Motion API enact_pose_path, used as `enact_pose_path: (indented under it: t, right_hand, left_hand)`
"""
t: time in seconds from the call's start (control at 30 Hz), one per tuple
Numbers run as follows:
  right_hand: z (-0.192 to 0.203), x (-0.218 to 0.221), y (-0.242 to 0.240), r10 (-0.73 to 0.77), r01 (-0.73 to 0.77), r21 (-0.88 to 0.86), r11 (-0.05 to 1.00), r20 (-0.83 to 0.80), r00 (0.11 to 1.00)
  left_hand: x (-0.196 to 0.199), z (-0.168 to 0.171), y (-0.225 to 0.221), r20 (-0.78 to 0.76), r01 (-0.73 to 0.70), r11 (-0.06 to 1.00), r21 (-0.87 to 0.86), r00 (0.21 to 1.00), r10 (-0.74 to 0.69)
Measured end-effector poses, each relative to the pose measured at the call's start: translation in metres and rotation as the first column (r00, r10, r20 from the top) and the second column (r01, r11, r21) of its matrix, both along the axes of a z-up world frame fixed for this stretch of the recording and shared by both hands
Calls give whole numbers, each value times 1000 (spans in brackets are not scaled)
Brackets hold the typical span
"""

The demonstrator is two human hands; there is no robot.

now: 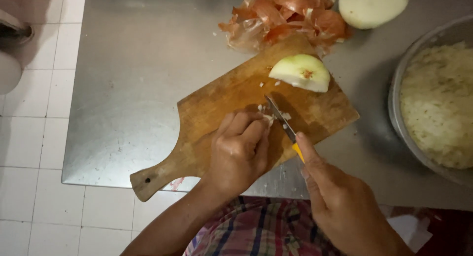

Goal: Dicing onions on a wooden cutting board and transferring them to a bowl

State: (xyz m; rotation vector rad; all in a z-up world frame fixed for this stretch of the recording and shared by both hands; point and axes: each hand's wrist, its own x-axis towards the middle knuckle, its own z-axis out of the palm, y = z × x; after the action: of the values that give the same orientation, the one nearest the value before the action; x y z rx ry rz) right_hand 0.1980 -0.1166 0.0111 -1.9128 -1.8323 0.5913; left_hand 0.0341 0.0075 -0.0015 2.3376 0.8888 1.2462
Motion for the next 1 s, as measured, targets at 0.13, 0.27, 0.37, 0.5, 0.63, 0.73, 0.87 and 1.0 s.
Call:
enact_pose_path:
  t: [0.13, 0.27, 0.37, 0.5, 0.63, 0.73, 0.87, 1.0]
  right_hand:
    - [-13, -7, -18, -5, 14, -56, 998, 158, 987]
    - [-16, -13, -16, 15, 6, -96, 995, 209, 978]
    - [-20, -18, -4, 54, 9, -139, 990, 444, 894]
    - [-3, -8, 20, 60, -25, -200, 979, 168, 984]
    - [6, -7, 3, 22, -24, -49, 999, -58, 998]
    - [-9, -7, -19, 51, -53, 23, 998, 57, 997]
    - [-9, -11, -17, -3, 21, -162, 987, 114, 994]
    - [-6, -13, 5, 109, -72, -209, 975, 172, 979]
  left_hand:
    - [0, -7, 0, -8, -4, 1000, 9, 1000, 4]
    - [-1, -7, 1, -41, -16, 1000, 19, 999, 16]
    - [-2, -8, 0, -51, 23, 999, 32, 998, -22]
    - [-3, -8, -3, -44, 8, 1000, -10, 999, -8]
    - [-5, -2, -3, -23, 28, 999, -27, 999, -29]
    - [-6, -6, -1, -26, 34, 999, -31, 999, -35]
    - [-1, -6, -2, 4, -8, 998, -64, 1000, 8]
    - [-3, -9, -1, 25, 12, 1000, -14, 1000, -11]
